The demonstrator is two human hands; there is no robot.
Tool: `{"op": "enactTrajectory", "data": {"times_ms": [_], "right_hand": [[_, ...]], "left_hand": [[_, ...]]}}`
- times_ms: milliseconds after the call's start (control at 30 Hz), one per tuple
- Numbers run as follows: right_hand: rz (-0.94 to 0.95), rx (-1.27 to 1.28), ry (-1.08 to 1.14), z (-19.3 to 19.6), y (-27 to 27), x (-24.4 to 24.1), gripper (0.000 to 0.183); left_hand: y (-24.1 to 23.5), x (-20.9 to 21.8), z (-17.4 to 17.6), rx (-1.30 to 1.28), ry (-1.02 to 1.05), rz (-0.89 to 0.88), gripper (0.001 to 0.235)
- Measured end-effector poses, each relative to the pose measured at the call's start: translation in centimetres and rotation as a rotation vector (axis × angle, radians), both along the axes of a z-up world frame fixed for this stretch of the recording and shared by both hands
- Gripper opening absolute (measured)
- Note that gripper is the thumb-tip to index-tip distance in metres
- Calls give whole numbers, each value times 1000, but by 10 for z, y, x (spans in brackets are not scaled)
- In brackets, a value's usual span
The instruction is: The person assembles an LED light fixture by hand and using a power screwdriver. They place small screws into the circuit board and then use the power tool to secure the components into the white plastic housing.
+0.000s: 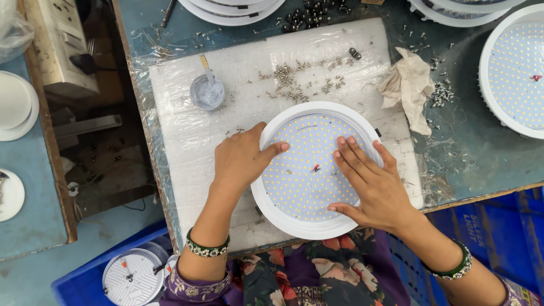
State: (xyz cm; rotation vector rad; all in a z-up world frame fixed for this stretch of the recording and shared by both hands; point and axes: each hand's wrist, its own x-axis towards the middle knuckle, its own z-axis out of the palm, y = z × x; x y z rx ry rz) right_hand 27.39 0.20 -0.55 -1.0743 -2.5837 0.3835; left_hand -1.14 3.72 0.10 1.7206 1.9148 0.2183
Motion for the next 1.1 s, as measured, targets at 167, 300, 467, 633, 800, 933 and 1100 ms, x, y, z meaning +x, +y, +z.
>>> {"op": "enactTrajectory", "data": {"times_ms": [167, 300, 467, 633, 800, 933, 1100], "right_hand": [[-6, 15, -13, -2, 1, 0, 94], [-20, 33, -21, -3, -2, -2, 93], [-76, 64, 83, -9, -7, -4, 89], [-191, 112, 228, -9, -12, 1, 72], [-585, 88, 612, -24, -26, 15, 49], [-597, -303, 1247, -49, -38, 24, 49], [-467, -872, 1488, -62, -69, 37, 47]], "left_hand": [[1, 1, 5, 49, -16, 3, 58], [0, -1, 11, 26, -49, 5, 53], [-4, -1, 13, 32, -172, 32, 47], [-3, -2, 9, 57, -168, -3, 44], [1, -7, -7, 55, -273, 0, 42], [9, -19, -13, 14, -505, 81, 40], [7, -22, -18, -31, -803, 221, 36]]}}
